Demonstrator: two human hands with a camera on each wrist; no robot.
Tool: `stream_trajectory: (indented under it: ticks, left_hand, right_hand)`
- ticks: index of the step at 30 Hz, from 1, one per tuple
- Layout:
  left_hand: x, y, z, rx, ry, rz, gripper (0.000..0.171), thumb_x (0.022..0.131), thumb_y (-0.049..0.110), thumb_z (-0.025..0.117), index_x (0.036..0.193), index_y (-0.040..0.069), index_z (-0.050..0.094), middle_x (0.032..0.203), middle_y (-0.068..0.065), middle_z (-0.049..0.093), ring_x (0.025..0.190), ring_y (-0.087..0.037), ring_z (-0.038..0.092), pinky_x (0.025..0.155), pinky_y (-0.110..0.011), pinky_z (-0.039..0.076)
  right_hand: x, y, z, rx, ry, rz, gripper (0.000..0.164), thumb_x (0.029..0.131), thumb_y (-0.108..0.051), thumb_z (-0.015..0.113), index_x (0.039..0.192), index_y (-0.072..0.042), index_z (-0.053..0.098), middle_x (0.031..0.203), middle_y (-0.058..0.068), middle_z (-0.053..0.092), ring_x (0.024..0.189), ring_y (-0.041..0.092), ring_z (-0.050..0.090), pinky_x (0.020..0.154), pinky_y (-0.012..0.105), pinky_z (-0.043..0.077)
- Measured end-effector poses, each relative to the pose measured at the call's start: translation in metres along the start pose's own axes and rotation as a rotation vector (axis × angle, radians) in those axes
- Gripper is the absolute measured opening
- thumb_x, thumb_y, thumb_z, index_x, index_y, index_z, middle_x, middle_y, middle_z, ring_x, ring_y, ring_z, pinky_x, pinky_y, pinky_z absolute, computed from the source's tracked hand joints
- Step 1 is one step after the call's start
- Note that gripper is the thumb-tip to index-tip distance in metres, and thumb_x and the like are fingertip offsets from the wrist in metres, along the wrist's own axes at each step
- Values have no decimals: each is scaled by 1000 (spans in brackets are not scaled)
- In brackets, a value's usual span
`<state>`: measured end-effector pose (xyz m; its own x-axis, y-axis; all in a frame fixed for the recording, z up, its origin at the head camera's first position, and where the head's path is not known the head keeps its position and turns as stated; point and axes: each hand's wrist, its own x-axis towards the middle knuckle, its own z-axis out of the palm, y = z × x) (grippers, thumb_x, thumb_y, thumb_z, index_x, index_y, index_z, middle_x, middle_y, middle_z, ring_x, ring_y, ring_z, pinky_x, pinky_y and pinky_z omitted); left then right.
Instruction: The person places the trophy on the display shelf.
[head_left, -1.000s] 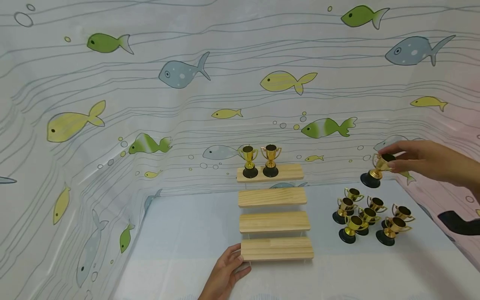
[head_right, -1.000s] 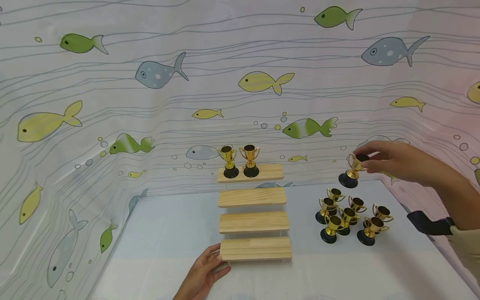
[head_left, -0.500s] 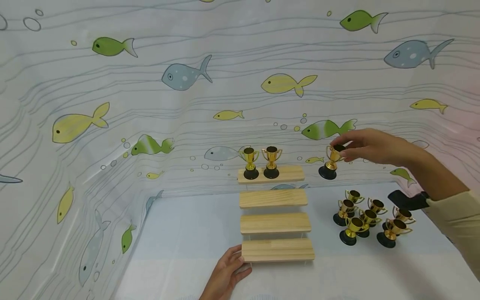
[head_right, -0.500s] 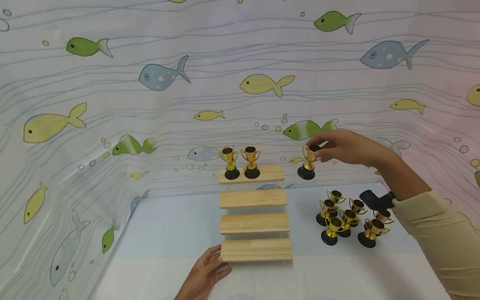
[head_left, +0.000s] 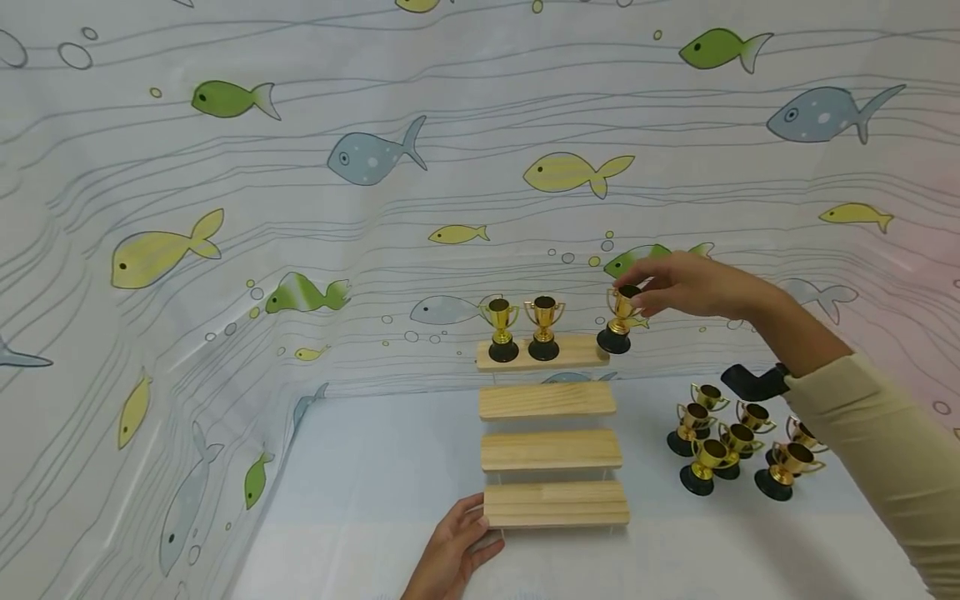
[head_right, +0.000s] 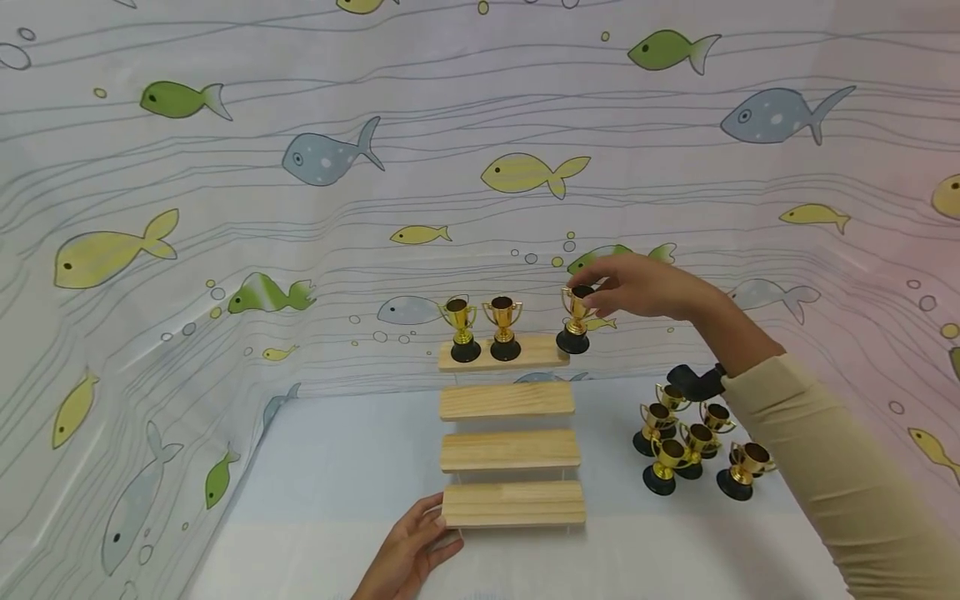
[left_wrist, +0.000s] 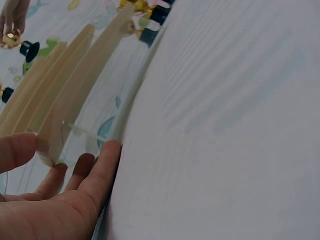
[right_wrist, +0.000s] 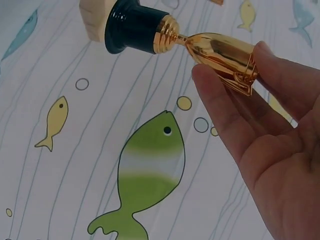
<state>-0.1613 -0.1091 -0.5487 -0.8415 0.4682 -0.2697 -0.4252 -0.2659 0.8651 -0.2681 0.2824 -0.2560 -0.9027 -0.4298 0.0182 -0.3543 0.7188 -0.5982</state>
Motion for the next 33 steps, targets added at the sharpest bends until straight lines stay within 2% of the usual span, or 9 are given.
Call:
stream_trajectory:
  ticks: [10,13,20,27,33]
  left_hand:
    - [3,-3,-2,-13,-34,25,59,95,22,54,142,2,25,136,-14,44,115,-22,55,100,-43,46]
    - [2,-3,-2,-18,-22,16,60,94,22,55,142,2,26,135,-13,45,114,-21,55,101,-42,46]
    - [0,-3,3,8,38,1,63,92,29,59,141,3,29,133,-13,46,113,-20,55,98,-40,49]
    - [1,0,3,13,35,4,64,92,28,58,142,3,27,133,-13,45,112,-20,55,98,-41,48]
    - [1,1,2,1,10,6,63,93,25,57,143,2,25,133,-13,44,112,-19,55,100,-42,47]
  right_hand:
    - [20,0,8,69,-39,-70,34,94,-20,56,127,-15,53,126,4,56,102,23,62,84,38,54]
    - [26,1,11,83,-50,-76,34,94,-20,57,127,-15,53,126,4,55,102,23,62,83,37,55]
    - [33,2,15,53,-51,-43,33,93,-22,57,126,-21,54,126,2,55,102,20,62,83,37,55]
    - [34,-1,16,51,-46,-35,33,94,-20,57,126,-19,54,118,4,59,100,22,63,81,35,55]
    - [36,-2,19,40,-51,-18,32,94,-21,57,126,-21,54,120,2,58,101,23,63,82,35,55]
